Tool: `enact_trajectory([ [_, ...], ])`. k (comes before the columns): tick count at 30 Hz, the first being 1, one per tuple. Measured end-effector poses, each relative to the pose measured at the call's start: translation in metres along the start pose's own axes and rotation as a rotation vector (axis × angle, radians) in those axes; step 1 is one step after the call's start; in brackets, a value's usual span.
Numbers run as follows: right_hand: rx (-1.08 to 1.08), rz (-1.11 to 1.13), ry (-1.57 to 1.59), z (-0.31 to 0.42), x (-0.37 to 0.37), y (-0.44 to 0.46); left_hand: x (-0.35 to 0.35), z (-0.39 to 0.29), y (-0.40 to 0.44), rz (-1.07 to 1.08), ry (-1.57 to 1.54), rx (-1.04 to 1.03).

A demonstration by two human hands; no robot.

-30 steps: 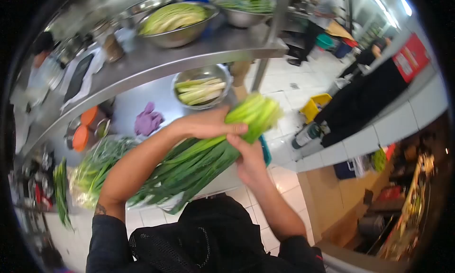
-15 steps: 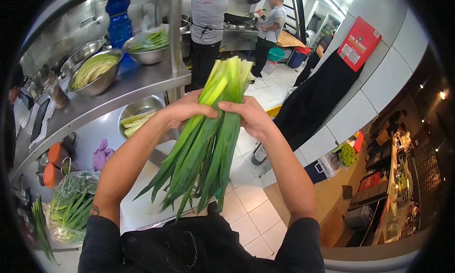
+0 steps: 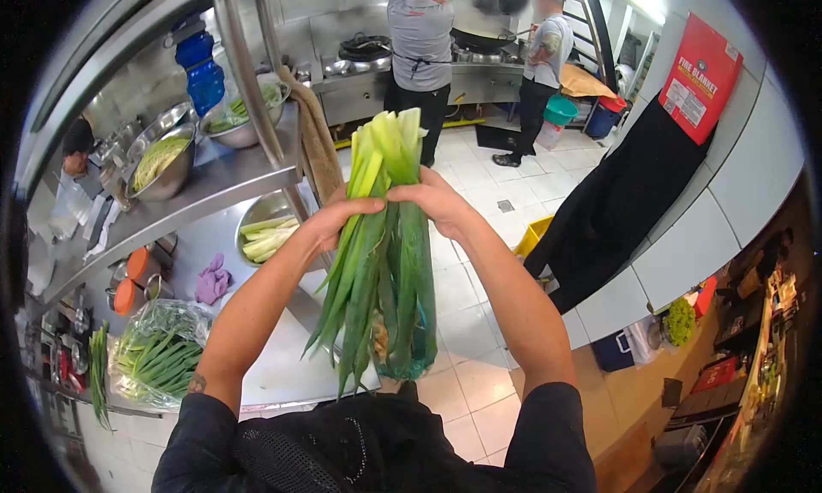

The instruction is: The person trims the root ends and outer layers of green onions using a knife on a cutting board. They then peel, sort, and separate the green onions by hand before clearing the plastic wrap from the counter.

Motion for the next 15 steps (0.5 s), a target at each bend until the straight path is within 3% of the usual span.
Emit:
enact_trajectory([
  [6,-0.061,0.120,-0.183,0.009,0.012,0.023,0.017,0.004,-0.001,-0.042,-0.052,0.038],
  [11,0.024,0.088,-0.268,0.034,0.042,0.035,0.033,0.018,0.007,-0.062,-0.028,0.045],
  [15,-0.026,0.094,-0.302,0.055,0.071,0.039,0.033,0.038,0.011,-0.068,-0.010,0.113],
])
Point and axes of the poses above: each hand's wrist, its own y-axis towards the middle knuckle, its own x-axis out of the back of the hand, z = x × y, the point moved 10 cm from there along y, towards the middle knuckle, and after that the axes turned 8 degrees about -z, right-handed, at the moved point
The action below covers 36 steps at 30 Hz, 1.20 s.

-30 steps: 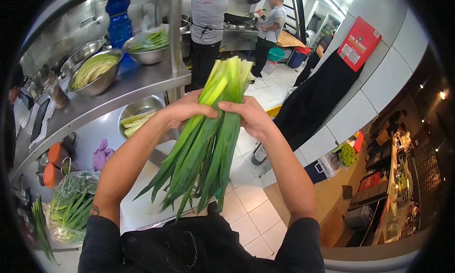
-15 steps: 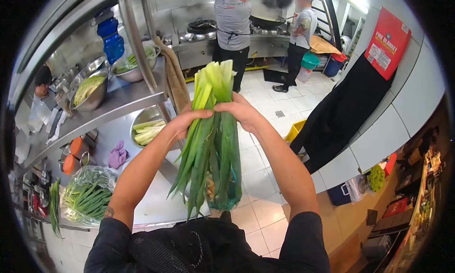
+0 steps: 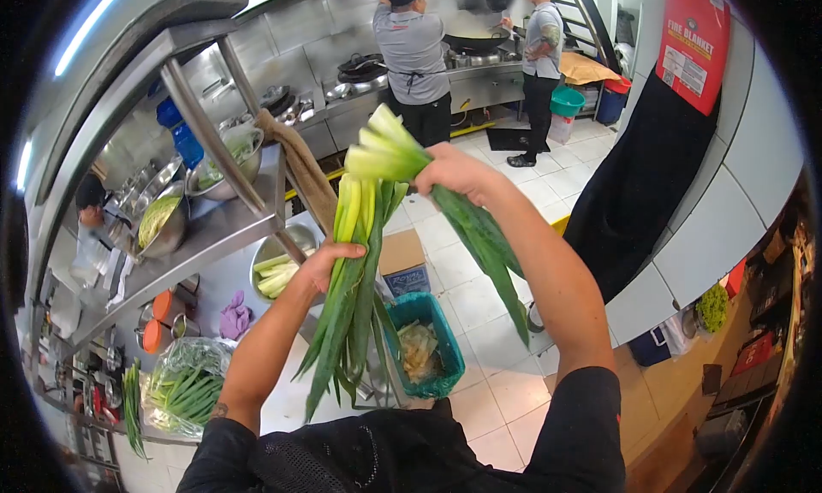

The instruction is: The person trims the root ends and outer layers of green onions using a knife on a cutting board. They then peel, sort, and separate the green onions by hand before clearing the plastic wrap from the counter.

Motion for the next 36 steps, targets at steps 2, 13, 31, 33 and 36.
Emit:
enact_trajectory([
  [2,0.034,-0.086,0.124,0.008,0.035,0.002,0.011,0.017,0.010,-0.044,-0.056,0.063],
  [13,0.150,-0.278,0.310,-0.076,-0.041,-0.010,0.018,-0.009,0.039,-0.462,0.045,-0.374],
  [31,0.036,-0.171,0.736,-0.128,-0.088,0.000,0.019,-0.043,0.022,-0.390,0.125,-0.530],
  [33,-0.015,-0.151,0.741,-0.162,-0.081,0.001,0.025,-0.044,0.020,-0.422,0.044,-0.500],
  [36,-0.071,-0.177,0.760,-0.202,-0.070,-0.001,0.020,-0.057,0.014,-0.341,-0.051,-0.464],
])
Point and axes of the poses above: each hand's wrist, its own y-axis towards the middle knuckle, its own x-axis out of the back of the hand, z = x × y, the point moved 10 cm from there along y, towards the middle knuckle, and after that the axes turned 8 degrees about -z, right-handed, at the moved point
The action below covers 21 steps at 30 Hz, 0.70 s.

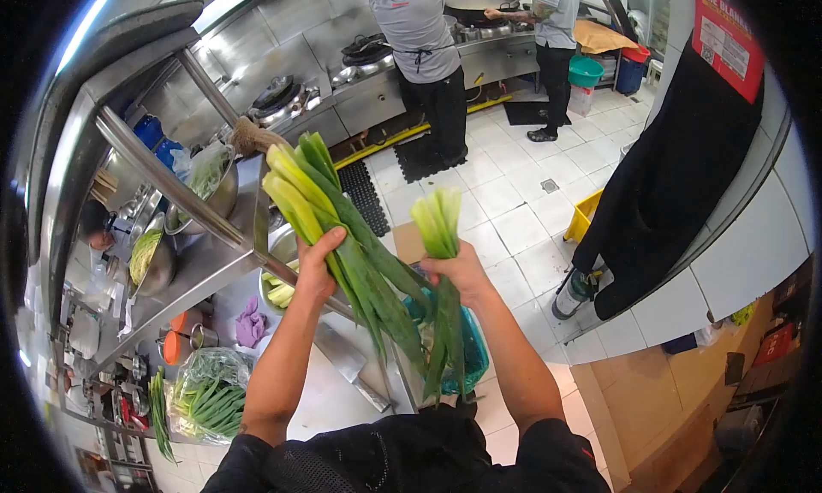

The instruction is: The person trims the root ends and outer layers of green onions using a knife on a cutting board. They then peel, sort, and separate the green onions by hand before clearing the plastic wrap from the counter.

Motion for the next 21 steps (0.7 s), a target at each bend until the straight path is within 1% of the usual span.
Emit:
enact_trajectory([
  [2,0.048,-0.179,-0.028,-0.009,0.029,-0.002,0.006,0.002,0.001,0.012,-0.022,0.028],
  [3,0.048,-0.184,-0.024,-0.015,0.032,-0.003,0.006,0.007,0.001,0.046,-0.072,0.092],
  [4,0.054,-0.217,-0.189,-0.021,0.037,-0.004,0.004,0.012,0.001,0.080,-0.123,0.155],
  [5,0.059,-0.249,-0.355,-0.026,0.042,-0.005,0.001,0.014,0.001,0.123,-0.140,0.164],
  [6,0.058,-0.253,-0.351,-0.034,0.044,-0.006,-0.001,0.015,0.000,0.126,-0.138,0.168],
  [8,0.046,-0.156,-0.479,-0.059,0.039,-0.002,-0.005,0.014,-0.002,0.141,-0.169,0.170],
  [9,0.221,-0.101,-0.542,-0.047,0.024,-0.001,-0.006,0.014,-0.002,0.143,-0.167,0.170],
  [10,0.222,-0.100,-0.540,-0.046,0.024,-0.001,-0.006,0.015,-0.003,0.151,-0.177,0.192],
  [11,0.159,-0.134,-0.544,-0.049,0.031,-0.001,-0.006,0.016,-0.004,0.158,-0.187,0.213],
  [12,0.094,-0.166,-0.548,-0.038,0.027,-0.006,-0.003,0.016,-0.004,0.157,-0.186,0.212],
  [14,0.091,-0.185,-0.495,-0.009,0.016,-0.009,0.001,0.025,-0.007,0.176,-0.203,0.286],
  [16,0.094,-0.204,-0.442,0.017,0.002,-0.014,0.003,0.027,-0.008,0.168,-0.193,0.284],
  [18,0.243,-0.156,-0.189,0.051,-0.026,-0.024,0.005,0.032,-0.009,0.156,-0.184,0.282],
  [19,0.243,-0.155,-0.191,0.060,-0.037,-0.030,0.011,0.039,-0.008,0.119,-0.166,0.295],
  [21,0.391,-0.038,-0.133,0.092,-0.069,-0.046,0.020,0.055,-0.008,0.085,-0.156,0.334],
])
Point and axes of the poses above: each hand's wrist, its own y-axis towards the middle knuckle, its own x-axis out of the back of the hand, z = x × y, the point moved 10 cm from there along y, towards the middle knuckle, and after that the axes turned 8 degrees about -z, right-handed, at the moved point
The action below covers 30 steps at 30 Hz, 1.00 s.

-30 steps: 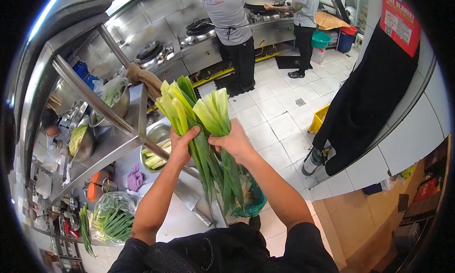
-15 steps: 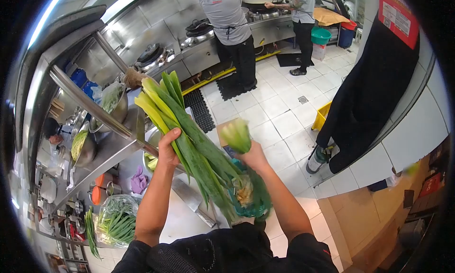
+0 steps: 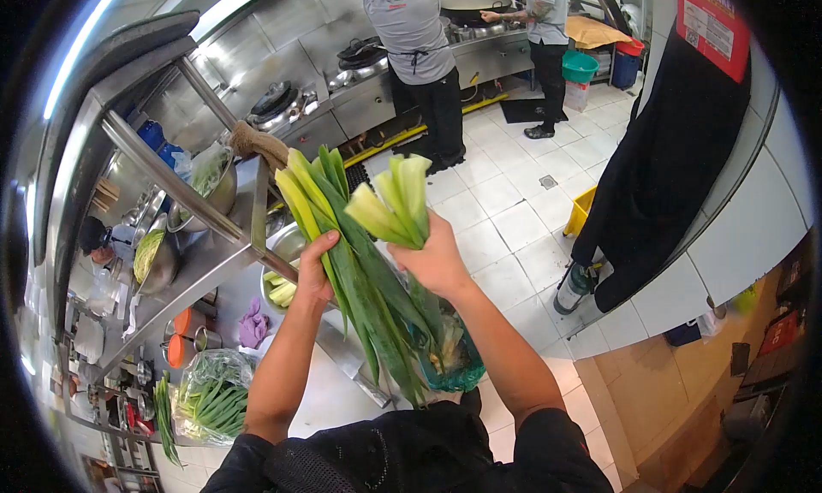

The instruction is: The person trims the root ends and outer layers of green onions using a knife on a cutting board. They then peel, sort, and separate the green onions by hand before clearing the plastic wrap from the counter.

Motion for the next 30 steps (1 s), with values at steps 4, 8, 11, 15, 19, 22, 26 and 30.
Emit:
enact_trajectory([
  [4,0.058,0.121,-0.157,0.013,-0.027,-0.004,-0.007,0.005,-0.010,-0.089,-0.075,-0.020],
  [8,0.181,0.086,-0.198,0.004,-0.032,-0.004,-0.013,0.008,-0.017,-0.133,-0.101,-0.012],
  [11,0.242,0.061,-0.256,0.004,-0.028,-0.004,-0.005,0.020,-0.008,-0.098,-0.137,0.031],
  [15,0.325,0.059,-0.523,0.027,-0.040,-0.011,0.009,0.051,-0.003,-0.105,-0.240,0.197],
  [19,0.394,0.041,-0.568,0.011,-0.045,-0.011,-0.035,0.047,-0.017,0.071,-0.386,0.247],
  [22,0.435,-0.006,-0.528,0.011,-0.048,-0.010,-0.045,0.022,-0.019,0.109,-0.416,-0.004],
  [26,0.427,0.052,-0.447,0.006,-0.054,-0.004,-0.039,0.022,-0.043,0.154,-0.498,0.214],
  [30,0.187,0.100,-0.454,-0.003,-0.059,0.009,-0.010,-0.009,-0.057,0.075,0.152,-0.538],
])
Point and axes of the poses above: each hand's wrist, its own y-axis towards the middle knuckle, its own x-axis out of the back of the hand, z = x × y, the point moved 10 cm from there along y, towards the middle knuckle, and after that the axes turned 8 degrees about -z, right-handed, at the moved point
